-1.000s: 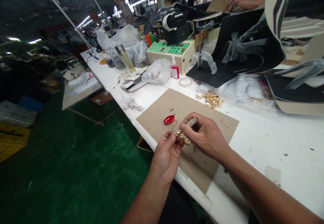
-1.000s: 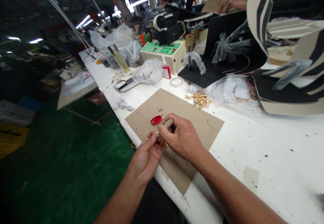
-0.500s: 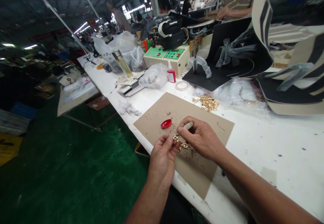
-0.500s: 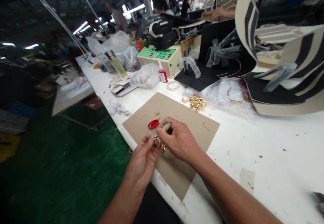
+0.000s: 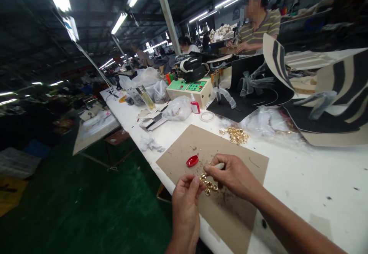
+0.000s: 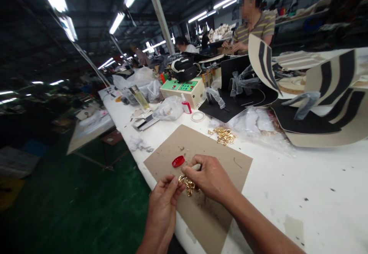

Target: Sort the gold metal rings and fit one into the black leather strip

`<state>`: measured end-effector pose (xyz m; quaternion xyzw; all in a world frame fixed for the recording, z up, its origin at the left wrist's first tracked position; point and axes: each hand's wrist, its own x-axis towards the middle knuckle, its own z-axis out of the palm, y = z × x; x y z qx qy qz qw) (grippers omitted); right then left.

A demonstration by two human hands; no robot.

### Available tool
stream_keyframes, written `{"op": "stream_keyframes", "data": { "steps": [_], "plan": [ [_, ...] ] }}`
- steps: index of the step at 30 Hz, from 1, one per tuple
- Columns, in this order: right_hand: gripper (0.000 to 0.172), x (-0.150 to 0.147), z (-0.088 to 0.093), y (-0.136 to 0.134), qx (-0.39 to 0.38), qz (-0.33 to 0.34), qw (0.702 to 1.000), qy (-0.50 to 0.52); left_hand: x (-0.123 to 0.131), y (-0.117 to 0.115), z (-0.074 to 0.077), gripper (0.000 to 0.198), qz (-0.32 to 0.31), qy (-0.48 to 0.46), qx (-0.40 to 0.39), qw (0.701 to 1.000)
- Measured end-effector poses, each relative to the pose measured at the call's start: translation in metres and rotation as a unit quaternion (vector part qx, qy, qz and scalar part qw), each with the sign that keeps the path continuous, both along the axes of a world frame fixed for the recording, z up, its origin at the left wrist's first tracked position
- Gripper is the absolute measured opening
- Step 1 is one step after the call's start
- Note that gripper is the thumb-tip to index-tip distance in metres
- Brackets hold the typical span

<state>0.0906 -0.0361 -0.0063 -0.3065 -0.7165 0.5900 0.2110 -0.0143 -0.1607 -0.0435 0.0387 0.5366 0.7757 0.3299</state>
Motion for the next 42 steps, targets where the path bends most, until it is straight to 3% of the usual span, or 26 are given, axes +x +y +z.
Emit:
{"op": "stream_keyframes", "data": {
  "steps": [4, 7, 10, 14, 18, 23, 26, 29, 30, 32, 35, 38, 42],
  "plan": [
    [0.031, 0.005, 0.003, 0.001, -0.019, 0.014, 0.999, 0.049, -0.002, -0.002, -0.003, 0.048, 0.004, -0.021, 0.017, 1.0],
    [0.042, 0.013, 0.005, 0.009, -0.004, -0.05, 0.997, 0.05, -0.005, -0.006, -0.012, 0.047, -0.002, -0.04, 0.023, 0.999],
    [0.053, 0.018, 0.002, 0.018, 0.037, -0.102, 0.994, 0.019, -0.008, -0.012, -0.026, 0.042, -0.043, 0.003, 0.005, 0.999],
    [0.048, 0.011, 0.0, 0.021, 0.108, -0.082, 0.991, -0.014, -0.013, -0.017, -0.038, 0.035, -0.109, 0.056, -0.018, 0.992],
    [0.034, -0.027, 0.013, 0.021, 0.188, -0.003, 0.982, -0.024, -0.013, -0.02, -0.039, 0.03, -0.149, 0.063, -0.009, 0.987],
    [0.021, -0.122, 0.03, 0.027, 0.252, 0.123, 0.96, -0.015, -0.028, -0.039, -0.028, 0.03, -0.149, 0.044, -0.004, 0.988],
    [0.017, -0.189, 0.024, 0.031, 0.268, 0.152, 0.951, -0.038, -0.076, -0.055, -0.017, 0.031, -0.095, 0.118, -0.036, 0.988],
    [0.017, -0.252, 0.009, 0.033, 0.277, 0.15, 0.947, -0.058, -0.157, -0.062, -0.013, 0.038, -0.024, 0.246, -0.08, 0.966],
    [0.018, -0.27, 0.003, 0.034, 0.283, 0.149, 0.946, -0.062, -0.188, -0.061, -0.012, 0.045, -0.013, 0.295, -0.109, 0.949],
    [0.021, -0.301, -0.009, 0.036, 0.297, 0.145, 0.941, -0.075, -0.245, -0.056, -0.013, 0.055, -0.037, 0.414, -0.221, 0.883],
    [0.023, -0.332, -0.029, 0.039, 0.332, 0.142, 0.926, -0.109, -0.311, -0.042, -0.015, 0.06, -0.075, 0.472, -0.297, 0.826],
    [0.021, -0.345, -0.048, 0.043, 0.376, 0.147, 0.902, -0.152, -0.346, -0.026, -0.016, 0.058, -0.128, 0.522, -0.349, 0.768],
    [0.017, -0.349, -0.061, 0.046, 0.429, 0.171, 0.867, -0.185, -0.361, -0.01, -0.017, 0.052, -0.204, 0.587, -0.396, 0.676]
  ]
}}
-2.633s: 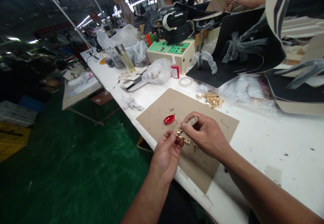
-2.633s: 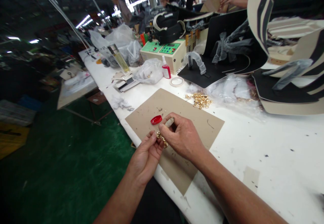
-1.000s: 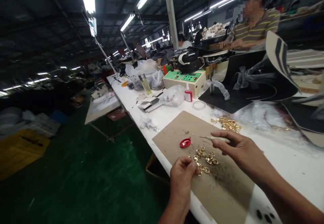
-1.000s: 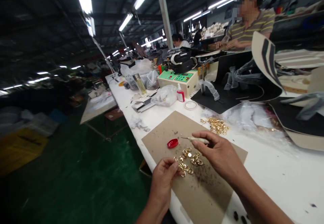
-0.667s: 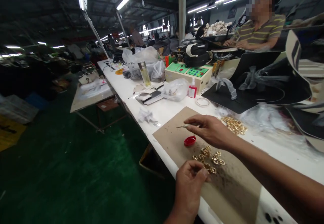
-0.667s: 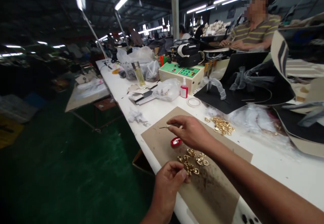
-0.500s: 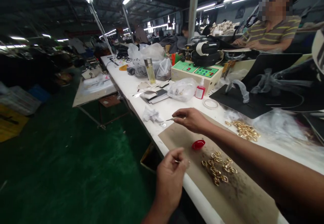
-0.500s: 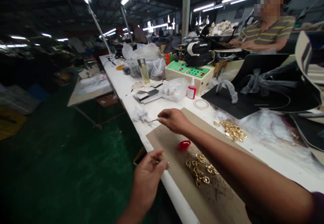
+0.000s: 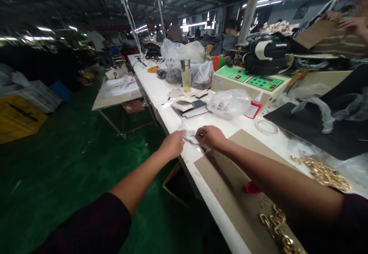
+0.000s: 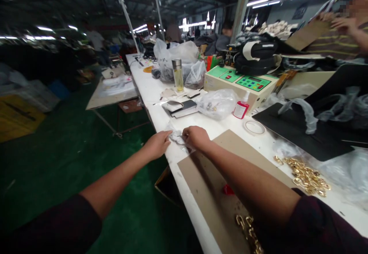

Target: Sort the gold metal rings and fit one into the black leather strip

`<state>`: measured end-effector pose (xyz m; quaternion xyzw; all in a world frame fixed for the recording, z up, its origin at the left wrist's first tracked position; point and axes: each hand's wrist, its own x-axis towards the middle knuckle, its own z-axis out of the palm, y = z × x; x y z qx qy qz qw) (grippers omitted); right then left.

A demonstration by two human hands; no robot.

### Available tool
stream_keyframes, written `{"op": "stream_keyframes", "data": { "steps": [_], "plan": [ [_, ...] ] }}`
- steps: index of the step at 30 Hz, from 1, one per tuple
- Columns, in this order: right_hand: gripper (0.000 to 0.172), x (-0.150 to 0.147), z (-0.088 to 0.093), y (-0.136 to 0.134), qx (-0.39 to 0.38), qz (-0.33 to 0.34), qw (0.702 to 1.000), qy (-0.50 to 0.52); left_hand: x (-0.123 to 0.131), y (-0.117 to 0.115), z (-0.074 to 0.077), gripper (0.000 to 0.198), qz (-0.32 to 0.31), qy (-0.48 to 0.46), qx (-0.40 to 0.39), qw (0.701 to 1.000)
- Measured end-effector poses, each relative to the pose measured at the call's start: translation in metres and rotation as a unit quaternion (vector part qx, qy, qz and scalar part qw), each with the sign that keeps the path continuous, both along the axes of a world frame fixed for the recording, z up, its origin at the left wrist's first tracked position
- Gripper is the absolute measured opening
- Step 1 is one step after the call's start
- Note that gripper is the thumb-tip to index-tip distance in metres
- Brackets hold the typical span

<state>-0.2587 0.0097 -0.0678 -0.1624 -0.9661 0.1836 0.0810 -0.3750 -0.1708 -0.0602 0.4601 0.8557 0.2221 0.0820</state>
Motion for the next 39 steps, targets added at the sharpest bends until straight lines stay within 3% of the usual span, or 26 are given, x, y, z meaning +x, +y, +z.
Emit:
{"op": "stream_keyframes", "data": {
  "steps": [5, 11, 17, 22, 26, 31, 39],
  "plan": [
    [0.015, -0.004, 0.0, -0.002, 0.046, 0.031, 0.998, -0.023, 0.002, 0.014, 0.006, 0.05, -0.068, 0.054, -0.11, 0.99],
    [0.014, 0.012, 0.006, 0.006, 0.062, 0.05, 0.996, -0.04, 0.004, 0.028, 0.022, 0.047, -0.096, 0.065, -0.194, 0.974],
    [0.018, 0.036, 0.017, 0.018, 0.018, 0.033, 0.999, -0.006, -0.006, 0.026, 0.023, 0.057, -0.106, 0.04, -0.174, 0.978],
    [0.026, 0.016, 0.016, 0.017, -0.024, -0.013, 0.999, 0.018, -0.015, 0.022, 0.018, 0.057, -0.109, 0.02, -0.144, 0.983],
    [0.017, -0.004, 0.005, 0.01, -0.034, -0.004, 0.999, 0.011, -0.014, 0.019, 0.013, 0.056, -0.1, 0.02, -0.124, 0.987],
    [0.018, -0.007, -0.005, 0.007, -0.029, 0.018, 0.999, -0.001, -0.012, 0.014, 0.008, 0.053, -0.095, 0.014, -0.108, 0.99],
    [0.018, 0.018, 0.004, 0.018, -0.041, 0.037, 0.998, 0.002, -0.015, 0.019, 0.009, 0.053, -0.085, -0.005, -0.117, 0.989]
  ]
}}
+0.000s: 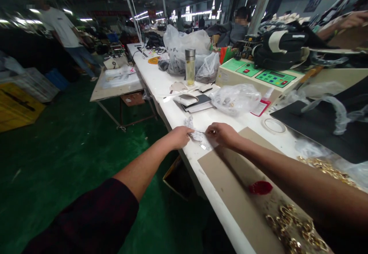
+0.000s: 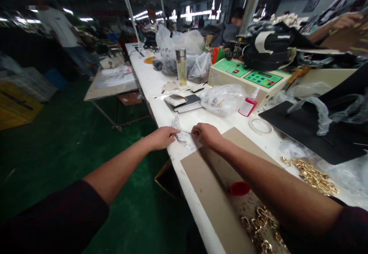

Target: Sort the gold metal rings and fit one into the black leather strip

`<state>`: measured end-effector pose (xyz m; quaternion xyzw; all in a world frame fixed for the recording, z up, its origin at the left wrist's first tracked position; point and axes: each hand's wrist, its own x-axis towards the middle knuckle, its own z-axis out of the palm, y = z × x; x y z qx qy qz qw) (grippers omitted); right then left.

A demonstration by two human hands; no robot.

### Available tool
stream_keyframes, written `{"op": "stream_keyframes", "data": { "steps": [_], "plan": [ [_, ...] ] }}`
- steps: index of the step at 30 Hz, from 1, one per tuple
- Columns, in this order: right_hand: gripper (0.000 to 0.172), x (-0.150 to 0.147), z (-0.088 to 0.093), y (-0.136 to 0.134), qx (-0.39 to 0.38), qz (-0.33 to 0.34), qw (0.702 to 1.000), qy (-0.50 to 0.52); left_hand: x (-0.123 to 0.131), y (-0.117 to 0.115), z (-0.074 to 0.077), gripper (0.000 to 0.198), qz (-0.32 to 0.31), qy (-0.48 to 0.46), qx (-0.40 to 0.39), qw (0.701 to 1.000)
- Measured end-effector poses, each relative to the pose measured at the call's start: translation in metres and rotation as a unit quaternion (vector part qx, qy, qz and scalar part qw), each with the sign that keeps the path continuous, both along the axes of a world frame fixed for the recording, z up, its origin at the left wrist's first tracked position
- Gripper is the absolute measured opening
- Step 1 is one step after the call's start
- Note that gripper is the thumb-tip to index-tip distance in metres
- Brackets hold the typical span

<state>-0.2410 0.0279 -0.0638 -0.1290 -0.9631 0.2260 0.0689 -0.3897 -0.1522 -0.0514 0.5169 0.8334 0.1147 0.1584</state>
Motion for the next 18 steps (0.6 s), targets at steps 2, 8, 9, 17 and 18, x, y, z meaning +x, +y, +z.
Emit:
{"op": "stream_keyframes", "data": {
  "steps": [2, 8, 9, 17, 18],
  "plan": [
    [0.022, 0.003, 0.003, -0.002, -0.017, -0.014, 1.0, 0.011, 0.0, 0.0, 0.0, 0.053, 0.002, -0.002, 0.001, 1.0],
    [0.022, -0.021, 0.002, -0.009, -0.053, -0.017, 0.998, -0.003, -0.003, -0.002, -0.004, 0.053, 0.005, -0.008, 0.005, 1.0],
    [0.02, -0.026, 0.0, -0.009, -0.055, -0.013, 0.998, -0.01, -0.003, -0.002, -0.004, 0.053, 0.005, -0.01, 0.004, 1.0],
    [0.02, -0.015, -0.001, 0.009, -0.077, -0.031, 0.995, -0.048, -0.006, -0.003, -0.007, 0.052, 0.006, -0.026, 0.013, 1.0],
    [0.018, -0.01, 0.002, 0.009, -0.086, -0.037, 0.994, -0.05, -0.006, -0.003, -0.007, 0.052, 0.007, -0.028, 0.015, 0.999]
  ]
}}
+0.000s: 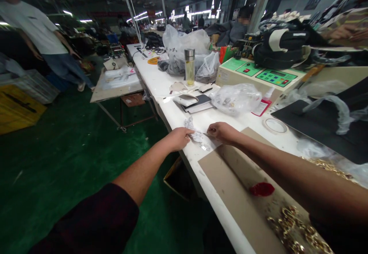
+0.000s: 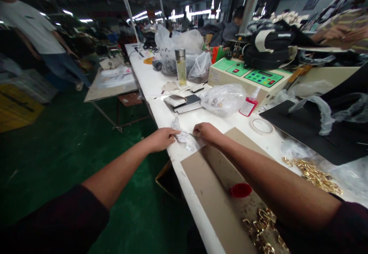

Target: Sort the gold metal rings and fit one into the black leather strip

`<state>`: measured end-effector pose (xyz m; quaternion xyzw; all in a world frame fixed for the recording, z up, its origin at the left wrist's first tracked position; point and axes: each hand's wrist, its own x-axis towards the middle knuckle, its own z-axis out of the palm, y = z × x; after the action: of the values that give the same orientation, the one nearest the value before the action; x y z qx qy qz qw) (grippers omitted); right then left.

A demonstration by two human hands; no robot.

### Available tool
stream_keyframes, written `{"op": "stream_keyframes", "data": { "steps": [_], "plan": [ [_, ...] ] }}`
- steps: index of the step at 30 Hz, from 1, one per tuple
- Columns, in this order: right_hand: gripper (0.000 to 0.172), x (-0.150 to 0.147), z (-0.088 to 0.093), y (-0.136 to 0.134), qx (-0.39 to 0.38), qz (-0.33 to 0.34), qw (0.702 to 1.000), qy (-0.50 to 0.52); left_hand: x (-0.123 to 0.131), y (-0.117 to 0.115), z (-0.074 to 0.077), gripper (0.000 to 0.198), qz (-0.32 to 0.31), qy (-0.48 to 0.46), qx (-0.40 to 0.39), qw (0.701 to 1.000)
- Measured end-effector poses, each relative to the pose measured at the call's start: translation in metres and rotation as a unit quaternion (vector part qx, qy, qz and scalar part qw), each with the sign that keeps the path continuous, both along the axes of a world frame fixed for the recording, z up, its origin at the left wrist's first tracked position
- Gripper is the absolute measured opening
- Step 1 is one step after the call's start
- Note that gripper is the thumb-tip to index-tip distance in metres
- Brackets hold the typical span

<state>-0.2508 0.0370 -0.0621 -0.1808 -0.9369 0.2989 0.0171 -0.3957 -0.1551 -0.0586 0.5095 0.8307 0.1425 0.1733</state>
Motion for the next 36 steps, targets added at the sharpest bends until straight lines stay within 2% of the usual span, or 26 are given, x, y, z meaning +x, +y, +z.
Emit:
{"op": "stream_keyframes", "data": {
  "steps": [4, 6, 9, 12, 15, 24, 28, 30, 33, 36],
  "plan": [
    [0.026, 0.009, 0.008, -0.006, -0.034, -0.028, 0.999, 0.014, -0.001, 0.0, -0.001, 0.052, 0.0, -0.008, 0.008, 1.0],
    [0.032, 0.004, 0.008, -0.011, -0.034, -0.041, 0.998, 0.032, -0.002, 0.0, -0.002, 0.052, -0.002, -0.011, 0.013, 1.0],
    [0.028, -0.01, 0.002, -0.016, -0.016, -0.039, 0.998, 0.043, -0.003, 0.0, -0.002, 0.052, -0.001, -0.015, 0.015, 1.0],
    [0.019, -0.016, -0.006, -0.015, 0.014, -0.016, 0.999, 0.03, -0.004, 0.0, -0.002, 0.052, -0.001, -0.023, 0.019, 1.0],
    [0.018, -0.012, -0.009, -0.011, 0.052, 0.008, 0.999, 0.013, -0.004, 0.0, -0.003, 0.052, 0.004, -0.036, 0.028, 0.999],
    [0.025, 0.004, 0.005, -0.02, 0.21, 0.033, 0.976, -0.036, -0.007, -0.001, -0.009, 0.052, 0.045, -0.129, 0.101, 0.985],
    [0.041, 0.009, 0.017, -0.029, 0.245, 0.015, 0.968, -0.053, -0.005, -0.007, -0.011, 0.056, 0.075, -0.216, 0.168, 0.959],
    [0.043, 0.017, 0.026, -0.031, 0.25, 0.006, 0.967, -0.051, -0.002, -0.011, -0.012, 0.059, 0.102, -0.261, 0.207, 0.937],
    [0.041, 0.041, 0.046, -0.031, 0.248, -0.007, 0.968, -0.029, 0.005, -0.018, -0.009, 0.054, 0.16, -0.32, 0.27, 0.894],
    [0.039, 0.078, 0.071, -0.035, 0.229, -0.03, 0.973, 0.008, 0.025, -0.029, 0.002, 0.045, 0.213, -0.387, 0.322, 0.838]
  ]
}}
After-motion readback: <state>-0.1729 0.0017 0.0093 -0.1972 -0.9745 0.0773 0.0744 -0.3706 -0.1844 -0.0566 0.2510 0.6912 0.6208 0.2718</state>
